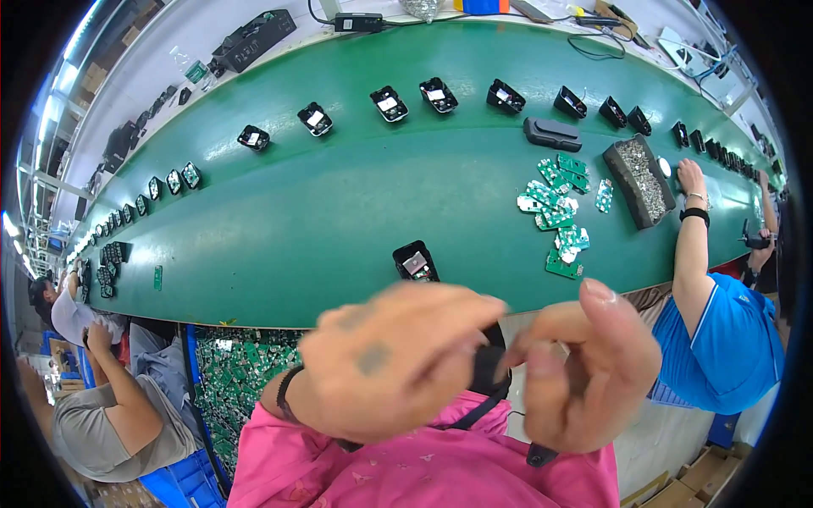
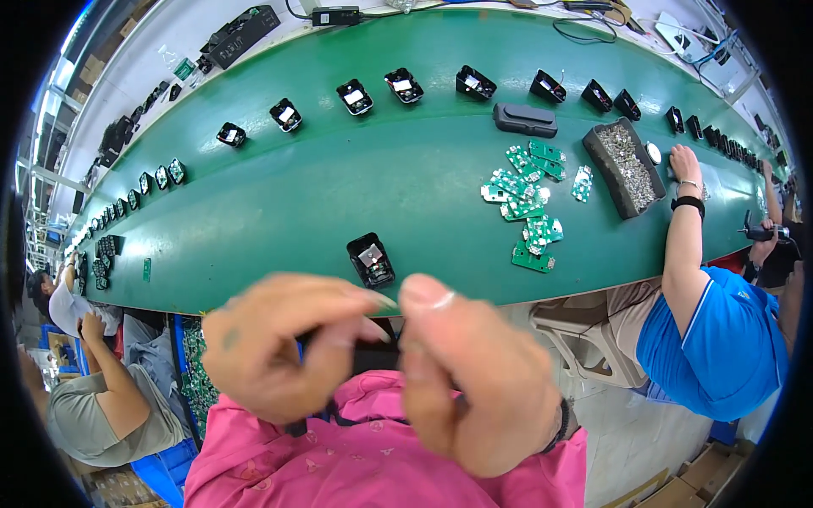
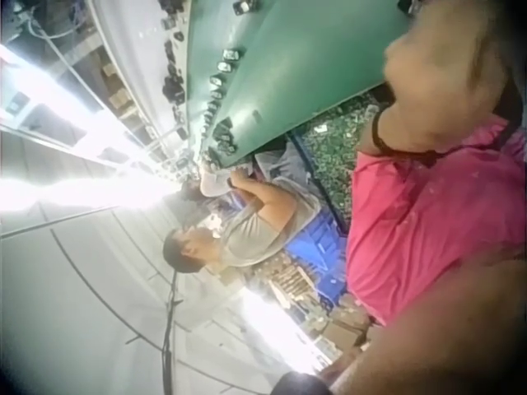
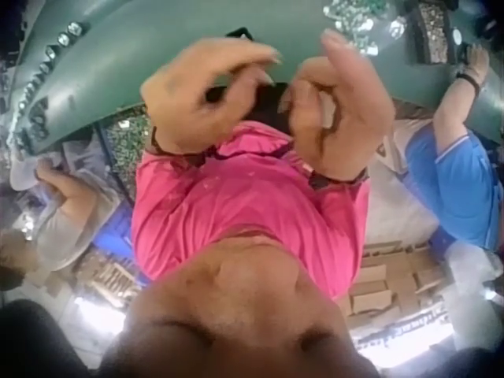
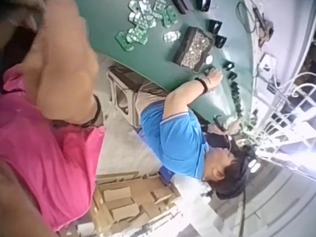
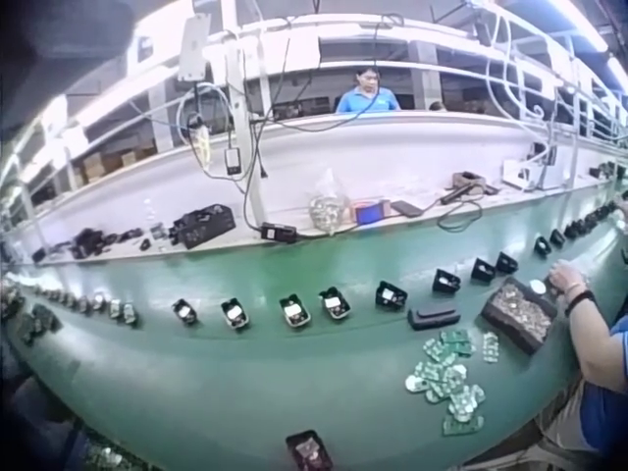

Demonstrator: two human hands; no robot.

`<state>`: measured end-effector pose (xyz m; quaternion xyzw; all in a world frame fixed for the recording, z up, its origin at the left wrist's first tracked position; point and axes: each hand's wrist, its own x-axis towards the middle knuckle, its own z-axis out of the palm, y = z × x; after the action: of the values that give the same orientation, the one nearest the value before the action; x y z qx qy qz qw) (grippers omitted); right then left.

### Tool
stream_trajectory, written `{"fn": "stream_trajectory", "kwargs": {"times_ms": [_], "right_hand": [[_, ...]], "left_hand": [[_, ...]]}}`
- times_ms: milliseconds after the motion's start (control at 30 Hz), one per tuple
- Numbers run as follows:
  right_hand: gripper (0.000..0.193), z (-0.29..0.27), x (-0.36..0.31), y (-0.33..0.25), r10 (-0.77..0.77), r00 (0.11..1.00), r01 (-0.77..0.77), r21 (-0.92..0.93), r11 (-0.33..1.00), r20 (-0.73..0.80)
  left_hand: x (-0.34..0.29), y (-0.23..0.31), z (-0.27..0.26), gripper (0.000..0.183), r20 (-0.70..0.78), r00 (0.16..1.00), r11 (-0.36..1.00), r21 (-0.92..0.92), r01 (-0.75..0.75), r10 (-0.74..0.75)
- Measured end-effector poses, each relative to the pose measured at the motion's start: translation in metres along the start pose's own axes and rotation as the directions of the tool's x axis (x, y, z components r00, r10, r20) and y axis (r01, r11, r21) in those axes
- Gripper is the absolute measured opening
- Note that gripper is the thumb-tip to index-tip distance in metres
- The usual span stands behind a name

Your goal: The person picks up a black plastic housing and a green circuit board, fits the board into the housing, and presses them together. They then place the assembled unit onto the green conveyor belt and repeat the process.

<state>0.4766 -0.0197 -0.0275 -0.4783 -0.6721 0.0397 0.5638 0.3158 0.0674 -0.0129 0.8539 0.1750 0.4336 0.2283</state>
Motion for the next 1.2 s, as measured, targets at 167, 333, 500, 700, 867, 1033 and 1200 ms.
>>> {"fn": "stream_trajectory", "kwargs": {"times_ms": [167,333,500,700,867,1033,1200], "right_hand": [[0.032,-0.035,-0.034,0.043,0.38,0.84,-0.399,0.034,0.916,-0.387],[0.031,-0.038,-0.05,0.097,0.694,0.7,-0.659,0.221,0.719,-0.169],[0.027,-0.019,-0.029,0.15,0.471,0.873,-0.478,-0.415,0.774,-0.126],[0.039,-0.009,-0.009,0.209,0.532,0.831,-0.288,-0.694,0.66,0.161],[0.042,-0.013,0.009,0.22,0.678,0.697,-0.467,-0.57,0.676,0.233],[0.017,-0.047,0.014,0.18,0.741,0.662,-0.694,-0.279,0.663,0.114],[0.021,-0.009,0.004,0.09,0.732,0.642,-0.756,0.35,0.553,0.229]], "left_hand": [[-0.055,-0.058,-0.008,0.014,-0.254,0.792,0.828,-0.07,0.557,-0.555],[-0.113,-0.111,-0.003,0.039,-0.189,0.638,0.651,-0.004,0.759,-0.746],[-0.109,-0.103,0.017,0.088,0.004,0.797,0.769,0.265,0.582,-0.604],[-0.091,-0.119,0.056,0.085,0.179,0.869,0.84,0.404,0.362,-0.461],[-0.098,-0.123,0.064,0.071,-0.013,0.848,0.84,0.124,0.528,-0.53],[-0.087,-0.104,0.048,0.074,0.171,0.633,0.502,-0.47,0.726,-0.755],[-0.078,-0.089,0.036,0.071,0.27,0.646,0.484,-0.476,0.734,-0.714]]}}
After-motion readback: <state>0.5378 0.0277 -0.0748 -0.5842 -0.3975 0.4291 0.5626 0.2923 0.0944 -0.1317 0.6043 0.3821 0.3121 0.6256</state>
